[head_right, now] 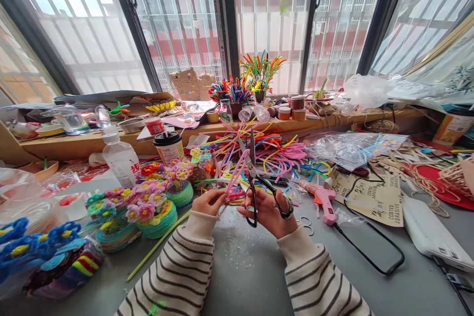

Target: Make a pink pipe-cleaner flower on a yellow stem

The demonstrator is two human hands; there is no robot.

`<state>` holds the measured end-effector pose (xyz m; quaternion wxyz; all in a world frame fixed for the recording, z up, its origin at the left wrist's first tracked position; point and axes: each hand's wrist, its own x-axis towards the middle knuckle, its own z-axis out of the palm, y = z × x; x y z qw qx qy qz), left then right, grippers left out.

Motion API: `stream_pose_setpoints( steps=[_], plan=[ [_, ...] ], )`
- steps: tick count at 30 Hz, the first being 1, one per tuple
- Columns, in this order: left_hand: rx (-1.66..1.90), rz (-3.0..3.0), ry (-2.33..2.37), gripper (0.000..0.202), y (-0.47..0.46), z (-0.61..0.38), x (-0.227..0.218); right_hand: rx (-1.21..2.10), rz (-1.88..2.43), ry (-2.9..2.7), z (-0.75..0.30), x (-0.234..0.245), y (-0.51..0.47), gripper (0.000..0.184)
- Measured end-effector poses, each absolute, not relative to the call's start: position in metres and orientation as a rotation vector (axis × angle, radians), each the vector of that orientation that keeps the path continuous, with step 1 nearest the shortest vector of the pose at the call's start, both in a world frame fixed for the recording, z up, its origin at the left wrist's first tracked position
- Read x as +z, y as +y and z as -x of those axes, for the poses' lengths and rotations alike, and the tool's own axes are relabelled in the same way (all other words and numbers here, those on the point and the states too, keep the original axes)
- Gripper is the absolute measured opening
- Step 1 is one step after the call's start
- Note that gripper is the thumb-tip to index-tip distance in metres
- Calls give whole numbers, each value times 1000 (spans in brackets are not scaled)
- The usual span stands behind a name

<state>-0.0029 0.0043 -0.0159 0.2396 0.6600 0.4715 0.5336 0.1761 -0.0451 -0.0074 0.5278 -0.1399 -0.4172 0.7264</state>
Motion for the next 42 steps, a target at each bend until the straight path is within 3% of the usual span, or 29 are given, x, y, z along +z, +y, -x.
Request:
stream_pose_setpoints(
  steps=[7,16,30,42],
  plan=[
    [1365,-1870,1258,10,5,-2,-20,1748,170,-965,-177,-5,-45,59],
    [1072,-1376,1168,26,0,-9,-22,1739,174,-991,-176,-6,-45,57],
    [1084,-1370,1174,32,1,-9,-19,1705,173,-1054,-176,-4,-46,58],
    [1256,-1249,1147,24,0,-7,-15,1653,277,-1077,-175,-1,-47,56]
  ],
)
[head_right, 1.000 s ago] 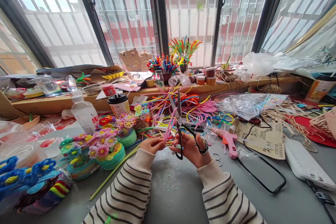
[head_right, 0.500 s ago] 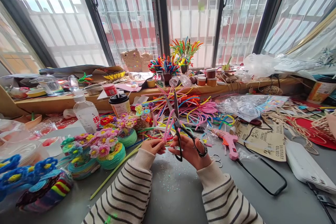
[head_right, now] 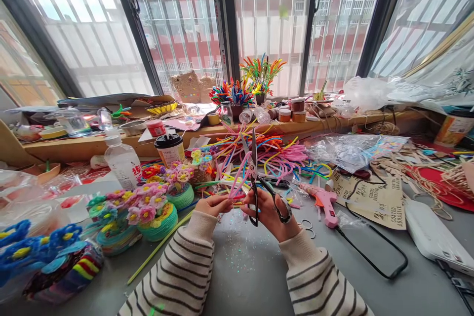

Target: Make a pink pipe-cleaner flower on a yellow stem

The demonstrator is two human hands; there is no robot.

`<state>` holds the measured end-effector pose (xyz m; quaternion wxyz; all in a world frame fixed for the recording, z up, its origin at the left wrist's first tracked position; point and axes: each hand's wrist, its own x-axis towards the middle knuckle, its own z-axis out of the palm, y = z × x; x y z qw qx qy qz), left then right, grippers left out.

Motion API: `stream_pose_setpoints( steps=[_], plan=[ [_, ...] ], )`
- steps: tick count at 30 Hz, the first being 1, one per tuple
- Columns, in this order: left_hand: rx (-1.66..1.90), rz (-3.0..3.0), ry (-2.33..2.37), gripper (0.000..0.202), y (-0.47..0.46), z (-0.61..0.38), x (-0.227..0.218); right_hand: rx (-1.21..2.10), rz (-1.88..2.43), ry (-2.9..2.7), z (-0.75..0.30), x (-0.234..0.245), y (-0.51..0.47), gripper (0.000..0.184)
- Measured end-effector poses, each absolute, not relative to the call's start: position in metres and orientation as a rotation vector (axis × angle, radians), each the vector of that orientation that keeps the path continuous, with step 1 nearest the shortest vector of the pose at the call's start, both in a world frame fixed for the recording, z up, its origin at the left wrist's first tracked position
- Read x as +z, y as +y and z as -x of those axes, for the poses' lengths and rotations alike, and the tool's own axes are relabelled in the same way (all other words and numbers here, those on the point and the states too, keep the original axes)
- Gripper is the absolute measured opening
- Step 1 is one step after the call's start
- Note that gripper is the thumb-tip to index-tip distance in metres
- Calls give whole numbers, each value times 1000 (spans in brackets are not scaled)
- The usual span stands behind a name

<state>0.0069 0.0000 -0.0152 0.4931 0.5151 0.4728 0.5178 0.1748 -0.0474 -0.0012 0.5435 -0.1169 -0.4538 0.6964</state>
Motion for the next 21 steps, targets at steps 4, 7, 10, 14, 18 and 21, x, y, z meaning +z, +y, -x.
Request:
stream_pose_setpoints(
  steps=[4,7,10,14,18,21],
  plan=[
    [1295,-1189,1200,26,2,-6,-14,1674,299,-1085,-173,0,-48,57],
    [1301,-1223,1215,23,2,-6,-14,1681,310,-1077,-172,-1,-47,57],
    [1315,-1329,1213,20,-1,-6,-13,1669,295,-1064,-173,-2,-47,55],
    [1262,-1368,1209,21,-3,-7,-13,1634,326,-1041,-175,0,-47,52],
    [1224,-1375,1193,26,-1,-8,-16,1624,340,-1023,-176,4,-47,45],
    [1207,-1372,1201,26,0,-9,-17,1623,329,-1024,-178,3,-47,43]
  ],
)
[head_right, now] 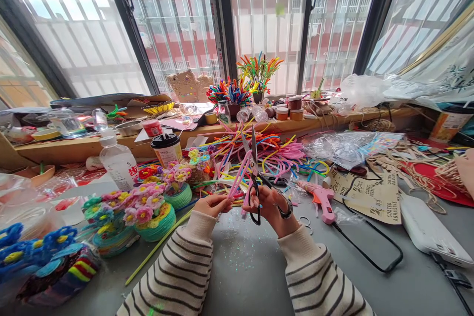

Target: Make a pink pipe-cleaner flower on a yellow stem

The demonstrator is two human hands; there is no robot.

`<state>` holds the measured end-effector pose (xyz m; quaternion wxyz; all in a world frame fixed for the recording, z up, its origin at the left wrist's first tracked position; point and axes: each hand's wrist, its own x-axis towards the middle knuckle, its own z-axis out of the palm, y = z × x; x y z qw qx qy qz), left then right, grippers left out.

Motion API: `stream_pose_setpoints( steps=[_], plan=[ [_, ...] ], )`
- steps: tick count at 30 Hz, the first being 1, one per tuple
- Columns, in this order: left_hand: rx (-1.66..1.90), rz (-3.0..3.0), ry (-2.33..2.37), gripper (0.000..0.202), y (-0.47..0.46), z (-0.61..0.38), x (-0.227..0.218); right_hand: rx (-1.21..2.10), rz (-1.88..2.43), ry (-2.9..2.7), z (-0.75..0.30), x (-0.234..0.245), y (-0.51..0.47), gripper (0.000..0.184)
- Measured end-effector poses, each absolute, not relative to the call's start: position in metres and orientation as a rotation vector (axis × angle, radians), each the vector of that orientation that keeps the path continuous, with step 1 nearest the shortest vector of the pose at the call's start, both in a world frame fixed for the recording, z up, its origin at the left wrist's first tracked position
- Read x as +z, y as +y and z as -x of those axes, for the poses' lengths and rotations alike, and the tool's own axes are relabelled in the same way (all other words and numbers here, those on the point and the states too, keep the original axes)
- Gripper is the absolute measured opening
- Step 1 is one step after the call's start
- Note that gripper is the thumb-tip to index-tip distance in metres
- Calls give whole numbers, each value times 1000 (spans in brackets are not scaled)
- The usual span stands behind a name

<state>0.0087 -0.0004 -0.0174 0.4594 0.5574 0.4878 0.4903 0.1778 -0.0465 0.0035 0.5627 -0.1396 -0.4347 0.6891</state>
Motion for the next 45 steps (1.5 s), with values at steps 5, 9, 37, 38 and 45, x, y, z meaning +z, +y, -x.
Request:
stream_pose_setpoints(
  steps=[5,9,37,38,45],
  plan=[
    [1207,-1422,1237,25,1,-7,-17,1627,322,-1099,-181,3,-47,48],
    [1182,-1489,1262,25,3,-5,-17,1603,312,-1179,-180,4,-47,54],
    [1154,-1562,1375,17,6,-4,-25,1303,831,-1158,-177,-3,-40,23],
    [1151,-1562,1388,17,6,-4,-25,1299,835,-1161,-176,-2,-41,24],
    [1222,-1598,1430,18,9,0,-26,1325,777,-1171,-180,5,-47,30]
  ],
)
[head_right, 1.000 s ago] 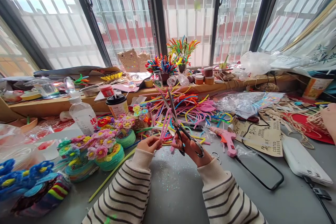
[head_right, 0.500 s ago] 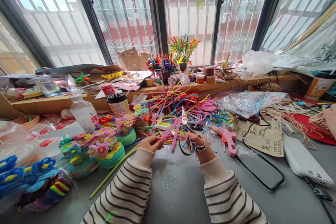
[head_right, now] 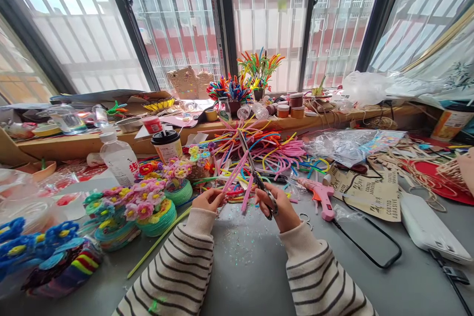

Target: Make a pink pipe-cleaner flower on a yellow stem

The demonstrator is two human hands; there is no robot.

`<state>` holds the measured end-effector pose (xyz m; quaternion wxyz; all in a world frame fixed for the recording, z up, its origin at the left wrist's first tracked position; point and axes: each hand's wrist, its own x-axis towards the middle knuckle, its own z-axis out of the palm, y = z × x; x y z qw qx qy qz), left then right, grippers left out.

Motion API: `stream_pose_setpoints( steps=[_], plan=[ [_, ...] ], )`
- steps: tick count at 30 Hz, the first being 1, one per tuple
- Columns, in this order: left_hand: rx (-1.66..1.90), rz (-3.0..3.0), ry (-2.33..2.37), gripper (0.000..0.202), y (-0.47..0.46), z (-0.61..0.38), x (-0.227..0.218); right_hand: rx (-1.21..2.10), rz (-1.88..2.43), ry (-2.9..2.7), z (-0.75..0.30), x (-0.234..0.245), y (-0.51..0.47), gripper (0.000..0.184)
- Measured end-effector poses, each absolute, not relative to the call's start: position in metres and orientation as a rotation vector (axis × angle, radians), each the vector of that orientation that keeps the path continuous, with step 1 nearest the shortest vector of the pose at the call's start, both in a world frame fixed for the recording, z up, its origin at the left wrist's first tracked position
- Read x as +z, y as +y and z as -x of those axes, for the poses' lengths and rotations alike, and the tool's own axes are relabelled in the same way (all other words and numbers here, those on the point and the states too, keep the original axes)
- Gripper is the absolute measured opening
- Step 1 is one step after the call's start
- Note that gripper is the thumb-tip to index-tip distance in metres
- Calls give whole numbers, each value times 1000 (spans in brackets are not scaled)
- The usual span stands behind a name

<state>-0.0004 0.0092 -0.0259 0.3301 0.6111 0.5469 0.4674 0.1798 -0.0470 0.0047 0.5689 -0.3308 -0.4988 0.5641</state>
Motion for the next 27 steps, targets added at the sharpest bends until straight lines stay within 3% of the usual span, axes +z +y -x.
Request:
stream_pose_setpoints(
  steps=[8,19,27],
  plan=[
    [1226,-1616,1354,19,14,4,-32,1534,422,-1251,-181,1,-46,49],
    [1195,-1574,1209,22,14,-2,-36,1525,379,-1332,-181,1,-50,52],
    [1373,-1780,1182,23,14,2,-33,1590,399,-1304,-177,3,-47,56]
  ],
)
